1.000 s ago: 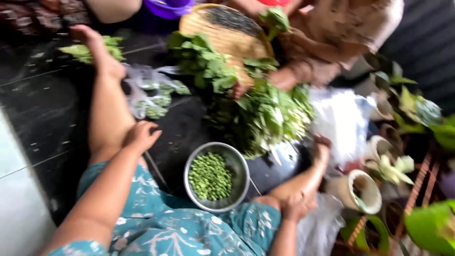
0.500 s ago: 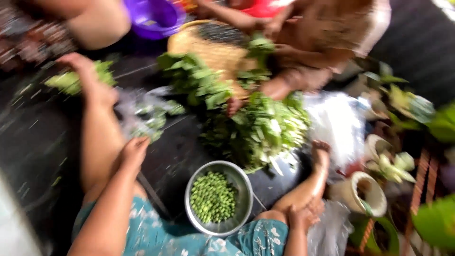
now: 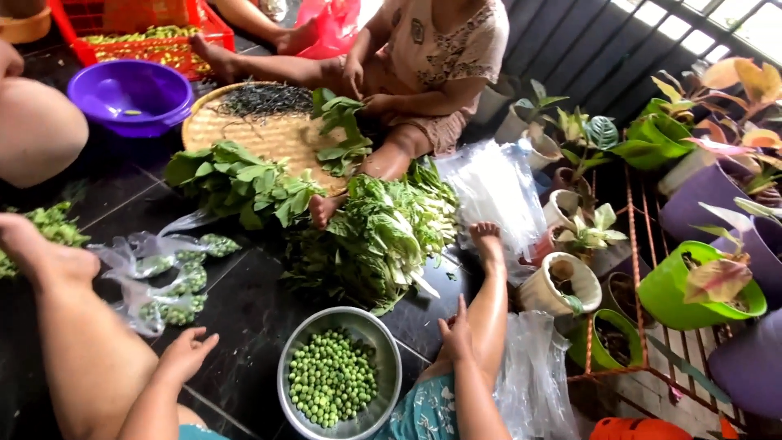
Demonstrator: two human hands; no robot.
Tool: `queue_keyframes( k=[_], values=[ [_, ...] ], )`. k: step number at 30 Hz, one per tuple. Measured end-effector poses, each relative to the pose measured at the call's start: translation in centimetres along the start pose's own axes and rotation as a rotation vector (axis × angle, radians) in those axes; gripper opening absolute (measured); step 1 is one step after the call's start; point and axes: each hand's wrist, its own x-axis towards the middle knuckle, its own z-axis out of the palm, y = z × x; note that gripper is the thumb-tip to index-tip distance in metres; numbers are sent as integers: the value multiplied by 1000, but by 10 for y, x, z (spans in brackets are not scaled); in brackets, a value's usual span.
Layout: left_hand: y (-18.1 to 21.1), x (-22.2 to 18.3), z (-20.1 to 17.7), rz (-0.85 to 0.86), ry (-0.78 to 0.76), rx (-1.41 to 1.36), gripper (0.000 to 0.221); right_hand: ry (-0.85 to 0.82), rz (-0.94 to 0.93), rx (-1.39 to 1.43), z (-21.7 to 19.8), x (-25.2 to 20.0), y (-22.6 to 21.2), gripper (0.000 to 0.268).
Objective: The person is sitting on the floor and bagging green peas from a metal bowl into small plastic bags.
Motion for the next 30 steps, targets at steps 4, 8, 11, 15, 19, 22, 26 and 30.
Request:
queue_keyframes(
  k=[4, 8, 11, 15, 19, 22, 26, 30],
  values=[
    [2, 5, 2, -37, -66, 54, 61, -6, 71, -2, 8, 19, 28, 77],
    [2, 2, 6, -93, -140, 76, 54, 39, 50, 95, 10, 14, 20, 98],
    [-4, 6, 5, -36, -120, 167, 58, 178, -11, 108, -11, -7, -29, 104],
    [-8, 4, 8, -36, -152, 146, 51, 10, -2, -110, 32, 22, 50, 86],
    [-7, 4, 11, -19, -189, 149, 48, -210, 32, -15, 27, 25, 38, 40],
    [4, -1, 4, -22, -114, 193, 45, -214, 75, 27, 27, 25, 36, 41],
    [15, -8, -5, 184, 300, 199, 37, -242, 107, 38, 24, 20, 28, 41],
    [8, 2, -5, 247, 531, -20, 31, -238, 101, 36, 24, 22, 31, 42]
  ],
)
